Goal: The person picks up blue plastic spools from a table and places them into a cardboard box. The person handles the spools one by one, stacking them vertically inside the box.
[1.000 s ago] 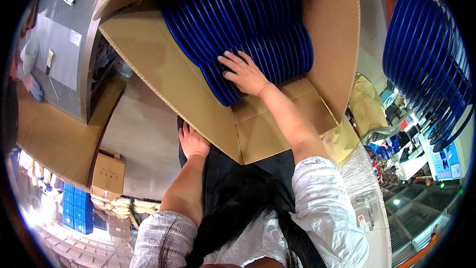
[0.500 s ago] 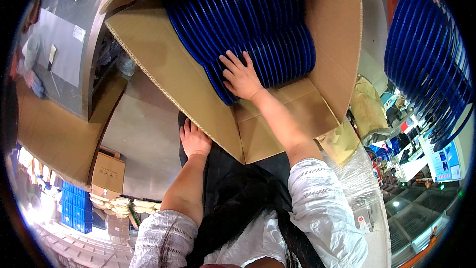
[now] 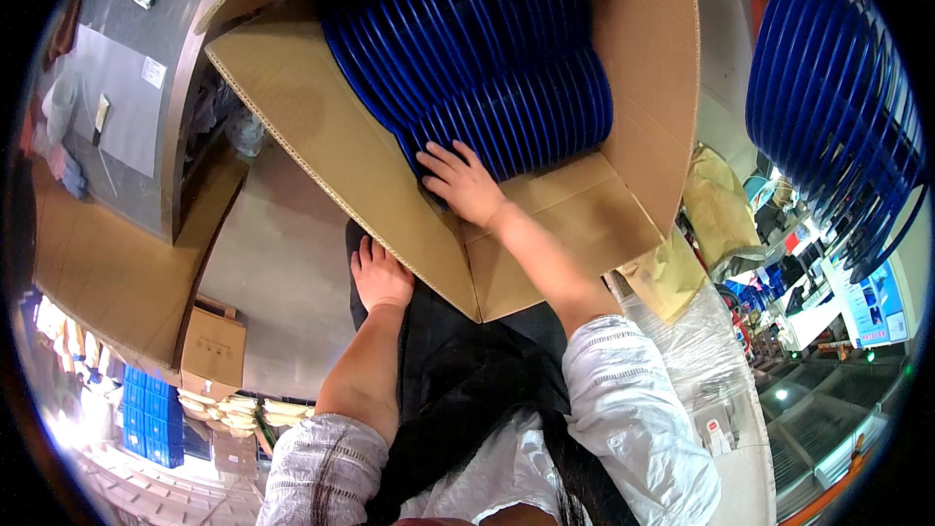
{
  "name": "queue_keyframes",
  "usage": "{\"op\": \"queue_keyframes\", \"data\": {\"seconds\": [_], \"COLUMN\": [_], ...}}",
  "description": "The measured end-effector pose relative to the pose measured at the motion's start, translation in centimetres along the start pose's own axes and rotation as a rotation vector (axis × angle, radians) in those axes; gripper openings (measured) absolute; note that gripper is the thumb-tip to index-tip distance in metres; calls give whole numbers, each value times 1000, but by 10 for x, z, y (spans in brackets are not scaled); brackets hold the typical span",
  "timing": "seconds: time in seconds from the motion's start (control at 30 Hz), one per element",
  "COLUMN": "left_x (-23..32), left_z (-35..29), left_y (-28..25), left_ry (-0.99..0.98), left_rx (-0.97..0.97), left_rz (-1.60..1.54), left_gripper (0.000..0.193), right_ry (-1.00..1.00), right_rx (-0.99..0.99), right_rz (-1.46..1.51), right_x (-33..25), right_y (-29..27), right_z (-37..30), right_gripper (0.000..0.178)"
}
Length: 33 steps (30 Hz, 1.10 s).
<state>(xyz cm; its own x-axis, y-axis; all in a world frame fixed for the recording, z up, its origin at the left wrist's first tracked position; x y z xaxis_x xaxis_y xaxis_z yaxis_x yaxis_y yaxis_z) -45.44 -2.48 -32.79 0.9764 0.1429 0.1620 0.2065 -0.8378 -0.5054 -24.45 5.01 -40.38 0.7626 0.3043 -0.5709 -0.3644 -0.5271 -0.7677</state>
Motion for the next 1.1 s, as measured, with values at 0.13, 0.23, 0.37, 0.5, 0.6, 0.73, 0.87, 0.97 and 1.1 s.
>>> {"op": "queue_keyframes", "data": {"seconds": [0.13, 0.23, 0.37, 0.5, 0.6, 0.73, 0.87, 0.97, 1.1], "left_x": [0, -1, 3, 3, 3, 5, 9, 6, 13], "left_z": [-1, 0, 0, 1, 1, 3, 5, 10, 2], "left_y": [-1, 2, 0, 1, 1, -6, -7, -9, -16], "left_ry": [-10, -5, 5, -2, -3, -17, -1, -25, -21], "left_rx": [-23, -12, -11, -24, -42, -97, -124, -154, -163], "left_rz": [27, 42, 57, 76, 94, 115, 146, 130, 102], "left_gripper": [51, 52, 53, 55, 55, 55, 56, 55, 55], "right_ry": [257, 374, 483, 582, 658, 745, 797, 740, 666], "right_rx": [144, 188, 162, 63, 7, -181, -228, -106, 121], "right_rz": [158, 129, -115, -130, -81, -44, 76, 128, 194], "right_x": [-21, -32, -40, -46, -51, -47, -16, -30, -64], "right_y": [-6, 2, 13, 18, 25, 34, 42, 26, 47], "right_z": [-23, -17, 1, 5, 9, 24, 31, 13, -77], "right_gripper": [43, 48, 48, 53, 61, 71, 70, 62, 52]}}
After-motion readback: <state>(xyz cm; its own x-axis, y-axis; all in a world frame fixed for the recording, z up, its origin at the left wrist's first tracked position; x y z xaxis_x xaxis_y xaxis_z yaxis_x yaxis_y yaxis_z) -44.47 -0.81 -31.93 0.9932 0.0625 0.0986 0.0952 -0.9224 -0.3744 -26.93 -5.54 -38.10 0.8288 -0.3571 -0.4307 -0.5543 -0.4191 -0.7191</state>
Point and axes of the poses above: each hand's wrist, its own z-axis towards the middle knuckle, its own y-axis out of the palm, x = y × z, the point moved 1 cm from there along z, towards the middle knuckle, and after that the axes turned 8 degrees about -z, right-handed, at the moved point
